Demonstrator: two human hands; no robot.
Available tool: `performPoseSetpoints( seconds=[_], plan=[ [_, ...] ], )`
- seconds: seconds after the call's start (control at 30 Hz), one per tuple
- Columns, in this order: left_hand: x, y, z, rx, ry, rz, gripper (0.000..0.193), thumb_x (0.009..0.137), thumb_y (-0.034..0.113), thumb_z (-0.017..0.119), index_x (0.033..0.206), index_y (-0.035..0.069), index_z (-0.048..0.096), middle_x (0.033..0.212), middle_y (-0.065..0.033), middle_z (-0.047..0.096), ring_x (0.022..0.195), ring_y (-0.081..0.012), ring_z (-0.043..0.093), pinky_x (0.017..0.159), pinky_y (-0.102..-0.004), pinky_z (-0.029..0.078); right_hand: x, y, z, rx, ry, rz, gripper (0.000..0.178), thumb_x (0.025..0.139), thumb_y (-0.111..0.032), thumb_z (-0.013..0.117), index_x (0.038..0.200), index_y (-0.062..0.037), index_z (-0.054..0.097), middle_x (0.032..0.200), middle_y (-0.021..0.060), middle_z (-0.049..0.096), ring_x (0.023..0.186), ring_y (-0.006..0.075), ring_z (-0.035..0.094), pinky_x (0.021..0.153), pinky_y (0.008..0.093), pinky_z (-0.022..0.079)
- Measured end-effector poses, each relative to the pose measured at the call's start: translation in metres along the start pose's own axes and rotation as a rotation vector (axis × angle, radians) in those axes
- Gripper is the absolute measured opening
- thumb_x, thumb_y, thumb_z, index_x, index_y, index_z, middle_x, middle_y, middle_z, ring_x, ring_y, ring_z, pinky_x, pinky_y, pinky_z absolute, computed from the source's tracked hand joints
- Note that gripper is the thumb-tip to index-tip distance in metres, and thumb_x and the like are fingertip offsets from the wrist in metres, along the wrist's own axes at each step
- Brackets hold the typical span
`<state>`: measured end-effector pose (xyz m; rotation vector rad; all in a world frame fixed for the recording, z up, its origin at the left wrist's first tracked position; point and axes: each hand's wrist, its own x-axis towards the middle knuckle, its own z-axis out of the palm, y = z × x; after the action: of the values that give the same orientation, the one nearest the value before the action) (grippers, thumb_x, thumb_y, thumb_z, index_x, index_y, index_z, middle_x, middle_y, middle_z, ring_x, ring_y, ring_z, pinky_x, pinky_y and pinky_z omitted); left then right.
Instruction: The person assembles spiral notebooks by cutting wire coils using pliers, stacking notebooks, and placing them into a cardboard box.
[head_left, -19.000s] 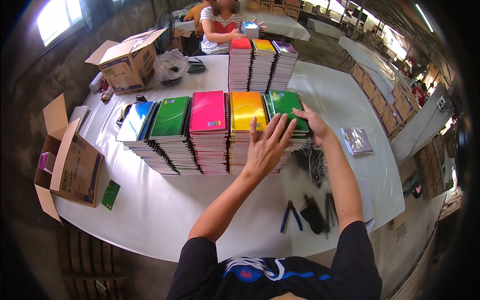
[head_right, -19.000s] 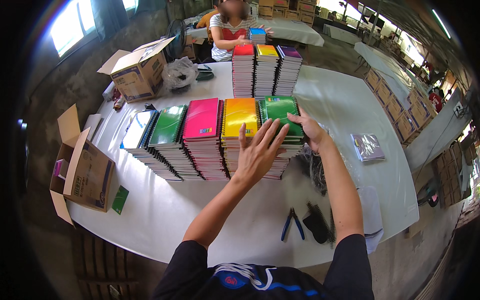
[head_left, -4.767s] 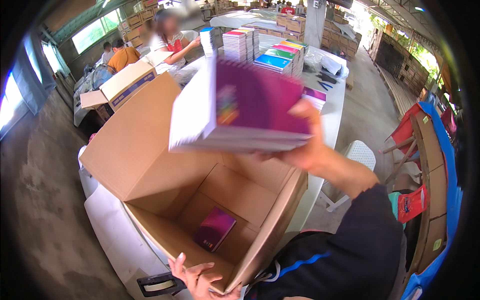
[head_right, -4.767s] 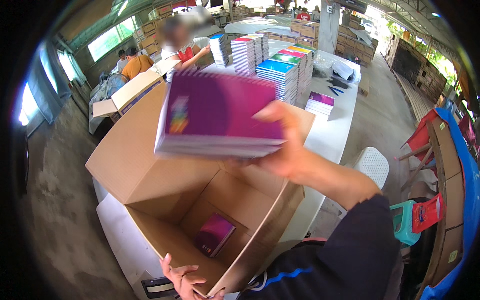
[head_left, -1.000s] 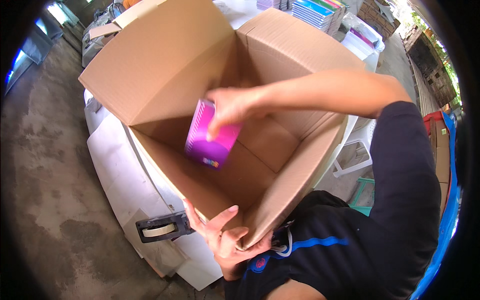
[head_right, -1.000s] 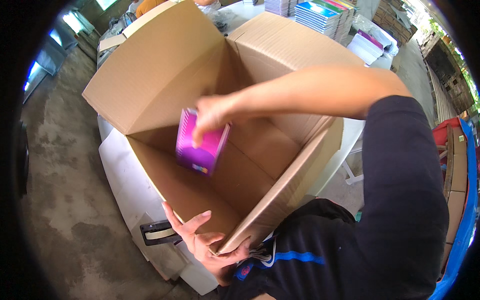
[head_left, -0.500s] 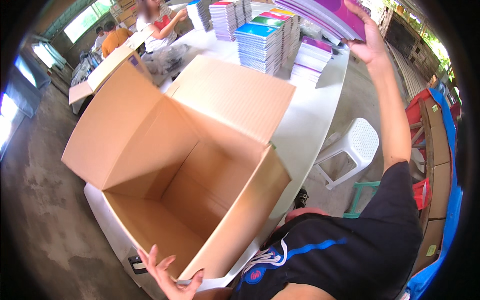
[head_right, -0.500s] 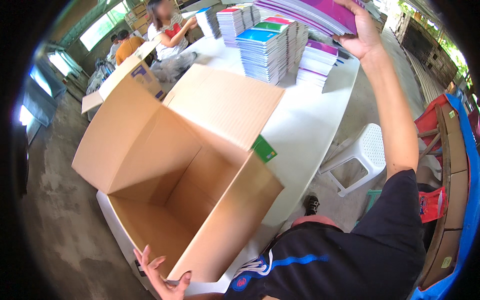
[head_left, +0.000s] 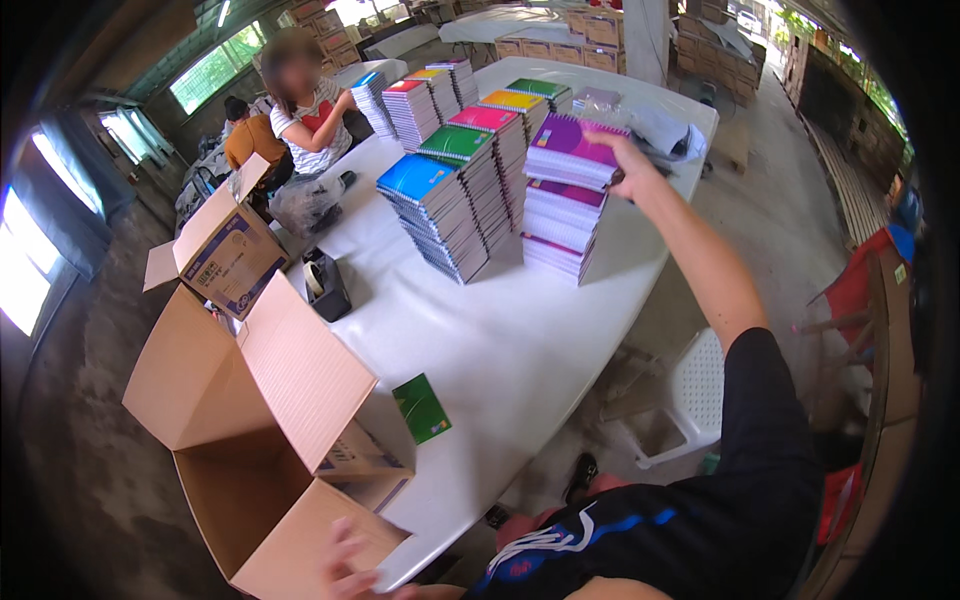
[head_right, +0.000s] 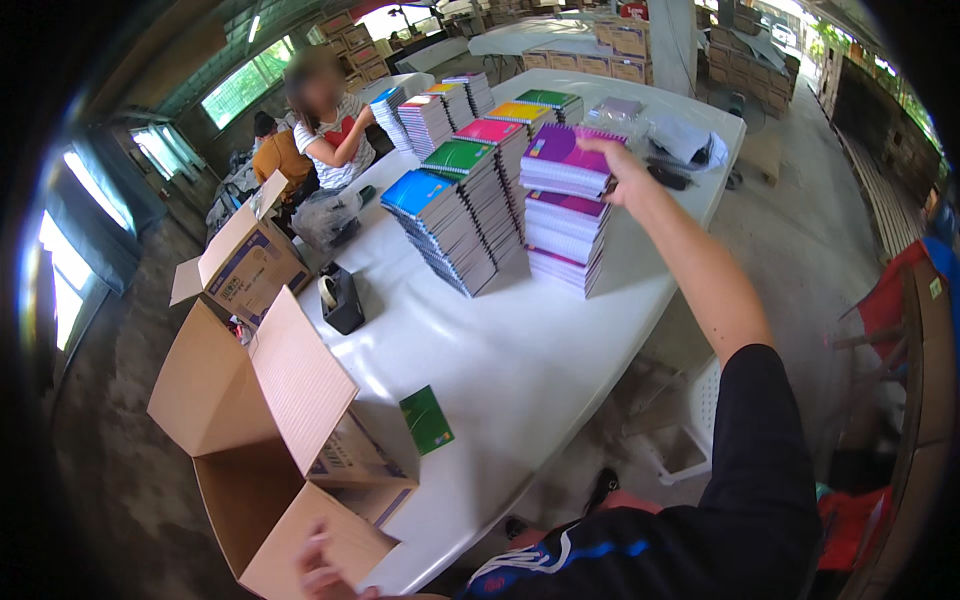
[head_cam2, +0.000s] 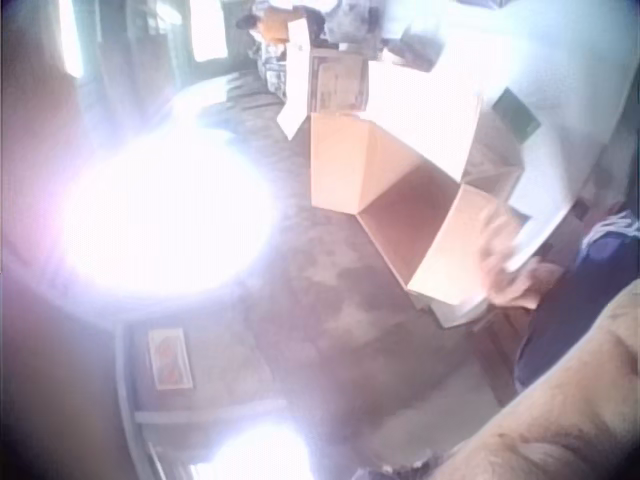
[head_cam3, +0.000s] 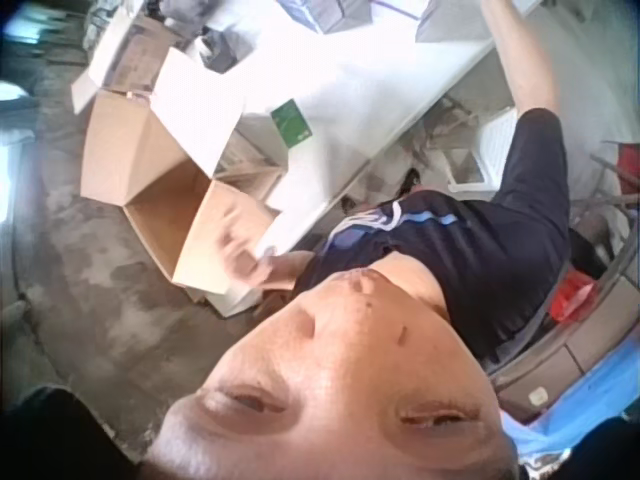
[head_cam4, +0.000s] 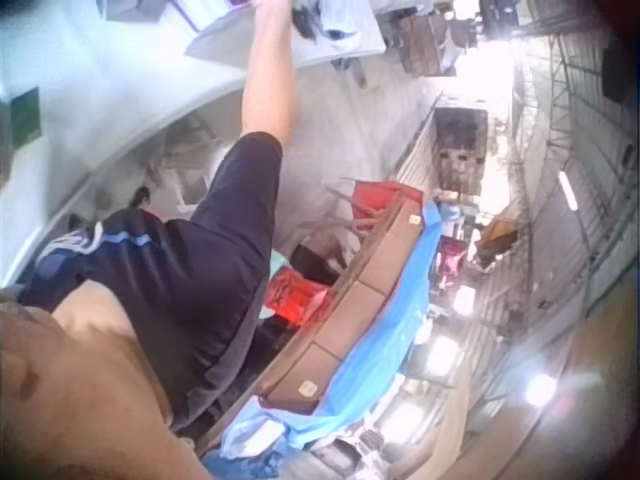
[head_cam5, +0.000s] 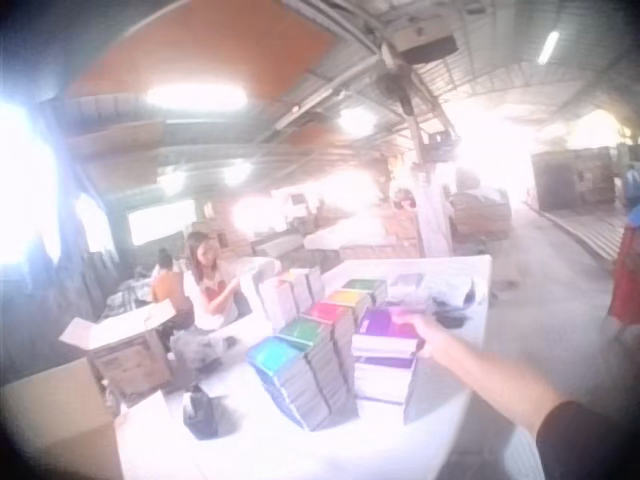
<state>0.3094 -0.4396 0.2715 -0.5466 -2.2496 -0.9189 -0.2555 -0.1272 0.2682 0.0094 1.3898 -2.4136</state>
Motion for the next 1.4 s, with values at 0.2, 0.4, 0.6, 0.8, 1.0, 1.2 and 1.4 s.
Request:
performPoseSetpoints(
  seconds=[0.2,0.4,0.6,0.8,1.0,1.2,1.4],
  plan=[
    [0.11,-0.044,0.191,-0.505,-0.336,-0.336,0.048,0.068,0.01,0.079,0.11,0.001,0.057,0.126,-0.0171,0.052,0.118,-0.0346,0.052,0.097,-0.0438,0.042,0.018,0.01,-0.018,-0.364,0.221,0.081,0.042,0.073,-0.036,0.076,0.1,-0.0078,0.062,0.089,0.0067,0.063,0.074,0.0181,0.062,0.07,0.0399,0.053],
    [0.099,-0.121,0.36,-0.819,-0.191,-0.962,0.088,0.068,0.016,0.082,0.137,0.004,0.028,0.141,-0.0179,0.032,0.13,-0.0326,0.036,0.102,-0.045,0.036,0.033,-0.006,-0.031,-0.829,0.112,-0.046,0.057,0.07,-0.041,0.076,0.113,-0.0064,0.063,0.11,0.0133,0.064,0.096,0.0238,0.061,0.083,0.0389,0.047],
    [0.137,-0.197,0.462,-0.022,-0.022,-0.713,0.112,0.059,0.021,0.086,0.144,0.005,0.014,0.144,-0.0217,0.023,0.131,-0.0375,0.029,0.104,-0.0486,0.029,0.025,-0.015,-0.034,-0.783,-0.01,0.085,0.058,0.071,-0.047,0.073,0.117,-0.0137,0.062,0.12,0.0068,0.061,0.116,0.02,0.05,0.102,0.0383,0.03],
    [0.186,-0.214,0.504,0.067,0.053,-0.768,0.12,0.055,0.029,0.086,0.144,0.004,0.01,0.147,-0.0245,0.018,0.13,-0.0384,0.029,0.1,-0.0477,0.029,0.011,-0.015,-0.047,-0.387,0.111,0.301,0.069,0.068,-0.057,0.067,0.123,-0.0189,0.054,0.134,0.007,0.046,0.129,0.0286,0.031,0.101,0.0654,0.009],
    [0.191,-0.254,0.525,0.261,0.225,-0.762,0.115,0.064,0.038,0.08,0.146,0.011,0.004,0.148,-0.0272,0.014,0.131,-0.039,0.029,0.093,-0.0509,0.031,0.008,-0.002,-0.041,-0.25,0.03,0.328,0.054,0.072,-0.048,0.065,0.115,-0.0155,0.057,0.116,0.008,0.057,0.113,0.0282,0.049,0.093,0.0638,0.031],
    [0.21,-0.273,0.542,0.338,0.273,-0.801,0.115,0.065,0.045,0.077,0.145,0.011,0.001,0.149,-0.0272,0.013,0.131,-0.0415,0.027,0.093,-0.0529,0.031,0.034,-0.003,-0.037,-0.368,0.014,0.287,0.045,0.076,-0.045,0.062,0.108,-0.0132,0.06,0.103,0.0061,0.063,0.097,0.0239,0.059,0.082,0.0559,0.045],
    [0.247,-0.301,0.556,0.406,0.122,-0.964,0.109,0.066,0.059,0.071,0.139,-0.001,0.018,0.148,-0.0294,0.012,0.132,-0.0433,0.025,0.096,-0.0527,0.032,0.078,-0.012,-0.034,-0.386,0.032,0.247,0.045,0.076,-0.046,0.062,0.106,-0.0135,0.061,0.102,0.0057,0.063,0.096,0.0226,0.059,0.078,0.0516,0.048]
  ],
)
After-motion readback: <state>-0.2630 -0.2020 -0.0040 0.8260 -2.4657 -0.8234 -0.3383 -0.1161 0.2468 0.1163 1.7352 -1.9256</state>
